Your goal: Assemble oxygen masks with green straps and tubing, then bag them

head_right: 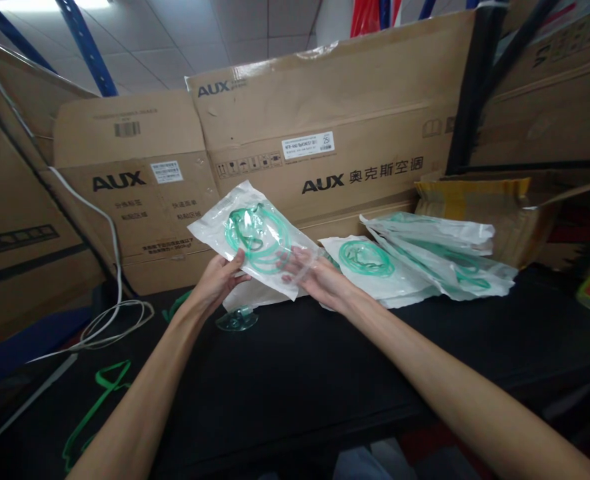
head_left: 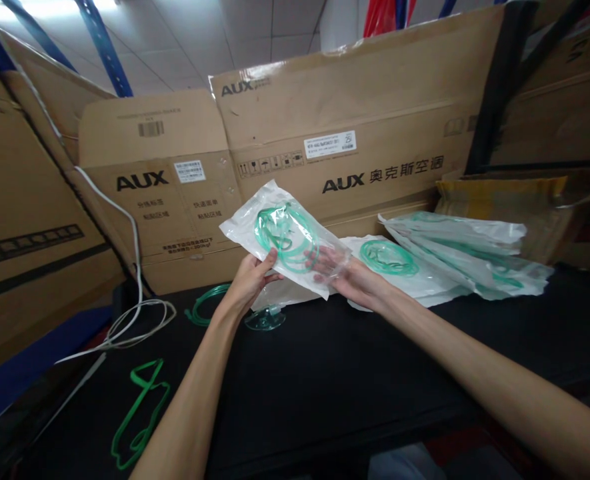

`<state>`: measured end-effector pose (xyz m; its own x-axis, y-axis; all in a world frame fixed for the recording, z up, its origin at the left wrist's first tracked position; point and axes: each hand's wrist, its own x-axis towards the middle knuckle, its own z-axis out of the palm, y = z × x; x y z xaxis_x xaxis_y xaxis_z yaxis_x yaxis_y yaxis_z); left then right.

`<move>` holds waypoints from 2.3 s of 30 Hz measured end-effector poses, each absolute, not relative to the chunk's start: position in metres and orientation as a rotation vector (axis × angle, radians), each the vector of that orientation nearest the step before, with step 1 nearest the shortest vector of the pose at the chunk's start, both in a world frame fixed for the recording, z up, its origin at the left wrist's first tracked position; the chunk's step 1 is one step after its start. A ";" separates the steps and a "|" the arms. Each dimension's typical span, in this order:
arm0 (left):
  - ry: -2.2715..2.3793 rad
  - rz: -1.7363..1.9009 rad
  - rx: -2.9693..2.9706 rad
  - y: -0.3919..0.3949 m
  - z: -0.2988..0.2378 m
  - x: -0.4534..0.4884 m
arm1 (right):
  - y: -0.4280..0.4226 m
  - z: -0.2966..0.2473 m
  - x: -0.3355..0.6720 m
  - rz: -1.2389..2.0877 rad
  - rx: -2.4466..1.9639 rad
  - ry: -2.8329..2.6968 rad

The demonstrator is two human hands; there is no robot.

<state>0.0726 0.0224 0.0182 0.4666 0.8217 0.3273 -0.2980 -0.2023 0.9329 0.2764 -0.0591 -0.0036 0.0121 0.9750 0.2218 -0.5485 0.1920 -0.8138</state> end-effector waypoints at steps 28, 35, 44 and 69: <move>0.608 0.916 1.350 0.016 0.014 0.077 | -0.062 -0.006 0.274 1.305 -0.640 -0.863; 0.729 1.050 1.227 0.027 0.010 0.074 | -0.045 -0.016 0.287 1.273 -0.791 -0.796; 0.889 1.258 1.052 0.048 0.005 0.062 | -0.049 0.001 0.321 1.108 -0.929 -0.658; 1.146 0.871 1.294 0.012 0.003 0.050 | -0.073 0.039 0.336 0.634 -0.647 -0.536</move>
